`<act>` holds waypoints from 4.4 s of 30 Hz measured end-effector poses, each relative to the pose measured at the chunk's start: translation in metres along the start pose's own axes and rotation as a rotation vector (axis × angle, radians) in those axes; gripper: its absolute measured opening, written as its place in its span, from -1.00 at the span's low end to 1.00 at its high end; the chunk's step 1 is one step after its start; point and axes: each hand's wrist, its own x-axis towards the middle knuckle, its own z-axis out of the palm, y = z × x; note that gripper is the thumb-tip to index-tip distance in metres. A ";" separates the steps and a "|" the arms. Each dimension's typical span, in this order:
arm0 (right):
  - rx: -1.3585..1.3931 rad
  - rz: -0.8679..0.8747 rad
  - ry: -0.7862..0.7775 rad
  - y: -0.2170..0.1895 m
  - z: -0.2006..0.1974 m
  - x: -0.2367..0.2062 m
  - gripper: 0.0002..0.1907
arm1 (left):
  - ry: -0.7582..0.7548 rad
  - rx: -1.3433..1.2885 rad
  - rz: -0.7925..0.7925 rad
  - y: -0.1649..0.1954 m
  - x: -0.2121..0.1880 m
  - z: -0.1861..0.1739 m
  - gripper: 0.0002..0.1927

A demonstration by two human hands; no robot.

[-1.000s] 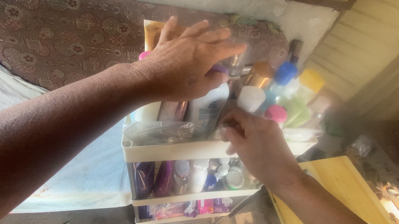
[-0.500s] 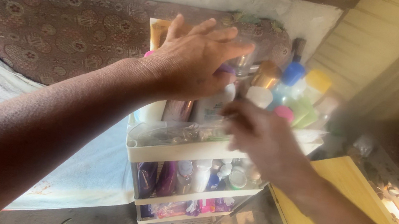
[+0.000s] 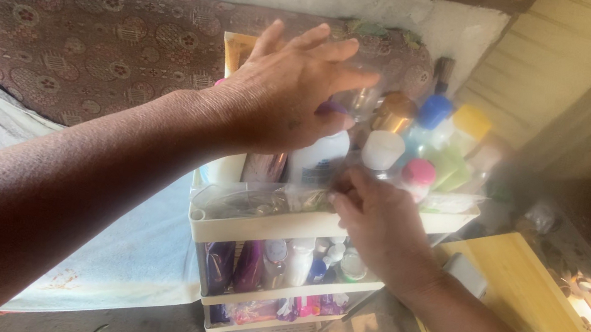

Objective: The person removes packaged goods, bottles, and small pouches from a rolling cart shelf and places them on a nearby table, then rearranges toiletry bottles, a cotton bud pack, and a coiled cable on the cart's top shelf, pressing items into place by hand.

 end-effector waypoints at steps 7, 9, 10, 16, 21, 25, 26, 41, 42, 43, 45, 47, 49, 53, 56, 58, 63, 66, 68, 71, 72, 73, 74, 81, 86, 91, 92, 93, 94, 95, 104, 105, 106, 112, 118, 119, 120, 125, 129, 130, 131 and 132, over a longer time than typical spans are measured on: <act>0.055 0.054 -0.013 -0.017 0.000 0.000 -0.72 | 0.045 -0.025 -0.026 -0.001 0.000 -0.001 -0.42; 0.104 0.087 -0.043 -0.026 -0.006 -0.004 -0.69 | 0.041 -0.032 -0.060 0.000 0.000 -0.002 -0.40; 0.142 0.098 -0.052 -0.030 -0.009 -0.008 -0.66 | 0.041 -0.039 -0.067 0.000 0.000 -0.003 -0.39; 0.338 -0.006 0.053 -0.038 -0.047 -0.004 -0.70 | 0.071 -0.045 -0.086 0.004 0.003 -0.004 -0.32; -0.136 -0.183 0.392 -0.043 -0.080 0.033 -0.70 | 0.035 -0.055 -0.097 0.005 0.003 -0.007 -0.44; -0.181 -0.522 0.367 -0.043 -0.074 0.060 -0.72 | 0.057 -0.056 -0.116 0.007 0.003 -0.012 -0.36; -0.051 -0.403 0.253 -0.042 -0.071 0.065 -0.71 | 0.070 -0.056 -0.117 0.007 0.003 -0.013 -0.34; -0.108 -0.698 0.281 -0.036 -0.076 0.051 -0.60 | 0.061 -0.067 -0.074 0.005 0.001 -0.008 -0.26; -0.073 -0.543 0.227 -0.034 -0.075 0.051 -0.58 | 0.031 -0.058 -0.089 0.006 0.001 -0.009 -0.25; -0.038 -0.389 0.170 -0.031 -0.074 0.051 -0.56 | 0.002 -0.048 -0.104 0.007 0.001 -0.009 -0.24; -0.038 -0.295 0.142 -0.028 -0.072 0.051 -0.53 | -0.015 -0.038 -0.101 0.010 0.001 -0.010 -0.18; -0.112 -0.410 0.203 -0.025 -0.071 0.049 -0.52 | 0.010 -0.043 -0.063 0.012 0.001 -0.012 -0.09; -0.122 -0.412 0.213 -0.023 -0.070 0.046 -0.51 | -0.048 -0.040 -0.102 0.012 0.001 -0.012 -0.07; -0.083 -0.367 0.202 -0.021 -0.075 0.036 -0.48 | -0.076 -0.017 -0.110 0.013 0.001 -0.009 -0.04; -0.086 -0.400 0.249 -0.022 -0.082 0.028 -0.48 | 0.016 0.002 -0.018 0.014 -0.002 -0.009 -0.01; -0.051 -0.412 0.302 -0.023 -0.088 0.019 -0.51 | 0.136 -0.061 0.077 0.016 -0.003 -0.015 -0.04; 0.151 -0.187 0.322 -0.020 -0.097 -0.026 -0.53 | 0.449 -0.160 0.288 0.048 -0.011 -0.021 -0.52; 0.089 -0.179 0.381 -0.003 -0.096 -0.068 -0.53 | 0.470 -0.402 0.396 0.098 -0.007 0.005 -0.69; 0.332 0.090 0.333 0.014 -0.091 -0.098 -0.56 | 0.387 -0.633 0.398 0.139 -0.017 0.031 -0.68; 0.002 0.016 0.297 0.057 -0.096 -0.146 -0.54 | 0.201 -0.757 0.319 0.184 -0.025 0.072 -0.69; -0.017 0.067 0.312 0.072 -0.093 -0.164 -0.54 | 0.168 -0.797 0.304 0.195 -0.025 0.087 -0.67; -0.036 0.118 0.327 0.088 -0.089 -0.181 -0.55 | 0.113 -0.797 0.299 0.203 -0.024 0.102 -0.66; -0.055 0.167 0.340 0.106 -0.087 -0.198 -0.55 | 0.058 -0.794 0.293 0.209 -0.022 0.116 -0.65; 0.044 0.371 0.271 0.222 -0.084 -0.311 -0.56 | -0.325 -0.737 0.233 0.284 0.003 0.217 -0.62; 0.153 0.548 0.249 0.274 -0.082 -0.371 -0.52 | -0.582 -0.843 0.228 0.343 0.013 0.280 -0.61; 0.156 0.798 0.136 0.302 -0.097 -0.407 -0.46 | -0.673 -0.755 0.281 0.391 0.030 0.344 -0.60; 0.173 0.834 0.120 0.304 -0.102 -0.414 -0.46 | -0.667 -0.771 0.302 0.398 0.035 0.357 -0.60; 0.179 0.853 0.117 0.306 -0.108 -0.419 -0.47 | -0.659 -0.785 0.322 0.404 0.041 0.370 -0.60; 0.185 0.867 0.110 0.308 -0.114 -0.422 -0.48 | -0.670 -0.765 0.323 0.411 0.049 0.384 -0.61; 0.189 0.879 0.099 0.310 -0.119 -0.425 -0.49 | -0.679 -0.746 0.318 0.418 0.057 0.399 -0.62; 0.344 0.945 0.066 0.320 -0.166 -0.427 -0.52 | -0.488 -0.541 0.309 0.449 0.139 0.506 -0.69; 0.350 0.951 0.063 0.321 -0.170 -0.426 -0.53 | -0.471 -0.482 0.314 0.450 0.142 0.512 -0.73; 0.358 0.956 0.062 0.323 -0.174 -0.425 -0.53 | -0.547 -0.436 0.275 0.453 0.144 0.518 -0.72; 0.334 0.894 0.082 0.342 -0.180 -0.431 -0.57 | -0.815 -0.336 0.131 0.464 0.134 0.539 -0.57; 0.452 0.984 0.108 0.357 -0.170 -0.436 -0.61 | -0.742 -0.903 -0.204 0.478 0.127 0.496 -0.66; 0.512 1.020 0.124 0.357 -0.170 -0.433 -0.61 | -0.844 -1.222 -0.442 0.482 0.127 0.479 -0.67; 0.534 0.968 0.164 0.357 -0.173 -0.430 -0.58 | -0.914 -1.296 -0.582 0.481 0.128 0.460 -0.66; 0.571 0.796 0.370 0.347 -0.205 -0.407 -0.28 | -1.327 -2.108 -0.787 0.483 0.112 0.365 -0.61; 0.636 0.669 0.237 0.337 -0.230 -0.386 -0.50 | -1.251 -2.243 -0.820 0.484 0.100 0.316 -0.57; 0.640 0.677 0.204 0.335 -0.233 -0.379 -0.56 | -1.198 -2.172 -0.846 0.483 0.100 0.306 -0.56; 0.645 0.683 0.169 0.333 -0.234 -0.372 -0.60 | -1.144 -2.101 -0.872 0.482 0.100 0.297 -0.56; 0.575 0.719 0.174 0.331 -0.234 -0.365 -0.63 | -1.086 -2.031 -0.899 0.480 0.100 0.288 -0.55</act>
